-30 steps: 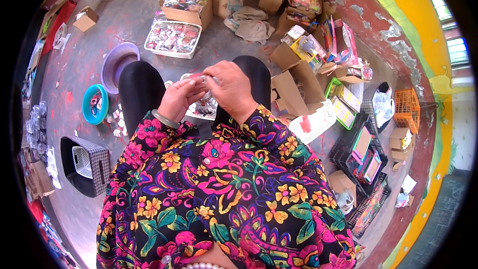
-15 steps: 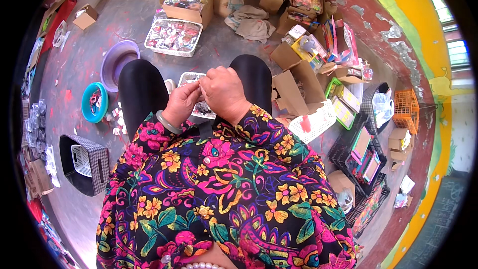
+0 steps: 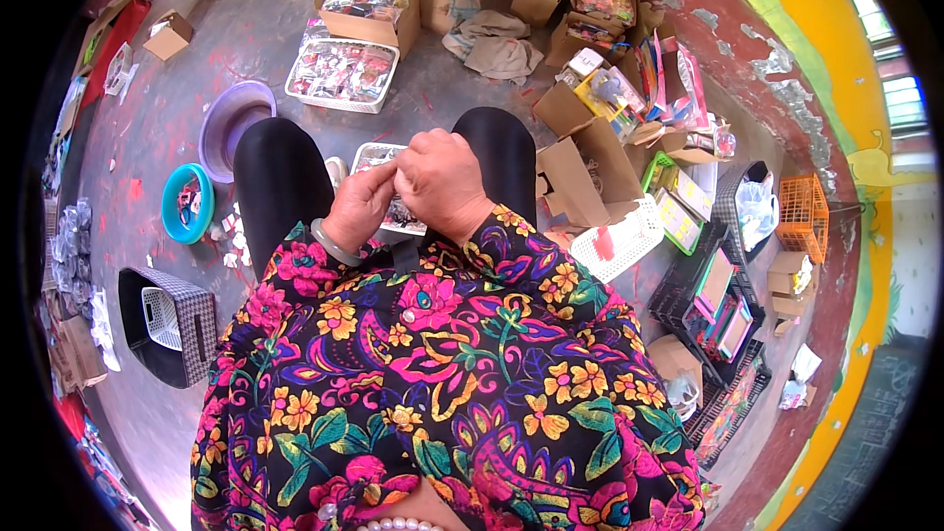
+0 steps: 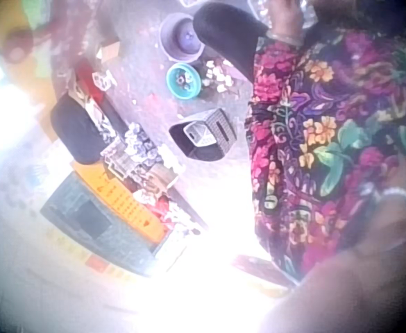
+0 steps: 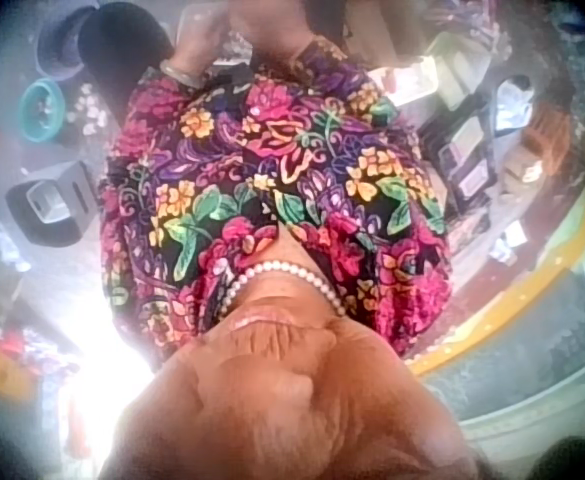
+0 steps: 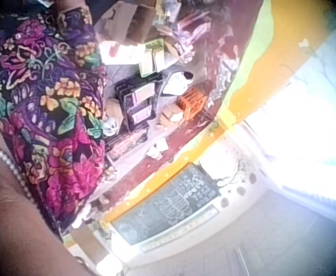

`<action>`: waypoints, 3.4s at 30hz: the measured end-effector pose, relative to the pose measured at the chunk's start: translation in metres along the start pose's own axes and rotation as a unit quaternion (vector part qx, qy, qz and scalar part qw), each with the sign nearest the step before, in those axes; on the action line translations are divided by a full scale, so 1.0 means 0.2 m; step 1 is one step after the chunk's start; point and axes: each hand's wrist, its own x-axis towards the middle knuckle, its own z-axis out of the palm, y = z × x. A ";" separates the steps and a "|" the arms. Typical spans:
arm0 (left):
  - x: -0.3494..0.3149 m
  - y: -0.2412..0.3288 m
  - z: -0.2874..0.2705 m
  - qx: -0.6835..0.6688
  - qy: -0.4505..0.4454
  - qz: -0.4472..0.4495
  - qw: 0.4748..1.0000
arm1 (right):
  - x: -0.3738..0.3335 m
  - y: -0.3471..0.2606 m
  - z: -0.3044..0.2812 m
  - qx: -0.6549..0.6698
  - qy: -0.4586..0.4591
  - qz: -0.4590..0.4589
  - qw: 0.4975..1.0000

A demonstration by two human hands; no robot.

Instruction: The person sits on the floor surrounded by boxes and baskets, picking up small hair ties and metal clips. They attach the clips to the hair ties by hand and place the finished items into a white plastic basket.

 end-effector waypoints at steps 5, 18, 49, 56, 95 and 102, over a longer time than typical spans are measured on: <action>0.00 -0.05 0.04 -0.124 0.026 0.009 0.992 | -0.02 0.06 0.02 0.223 -0.026 0.204 0.953; 0.00 0.00 -0.02 -0.378 -0.049 -0.187 0.905 | -0.14 0.30 -0.21 0.552 0.027 0.446 0.704; 0.02 0.04 -0.04 -0.404 -0.026 -0.188 0.895 | -2.26 0.81 -0.70 0.075 0.072 0.774 0.625; 0.02 0.03 -0.04 -0.406 -0.027 -0.188 0.894 | -2.37 0.89 -0.64 -0.119 -0.215 0.692 0.678; 0.00 0.05 -0.04 -0.451 -0.031 -0.184 0.873 | -2.02 0.84 -0.93 0.389 0.252 0.691 0.554; 0.03 0.17 -0.06 -0.499 -0.062 -0.211 0.838 | -0.77 0.55 -0.63 0.436 0.084 0.521 0.729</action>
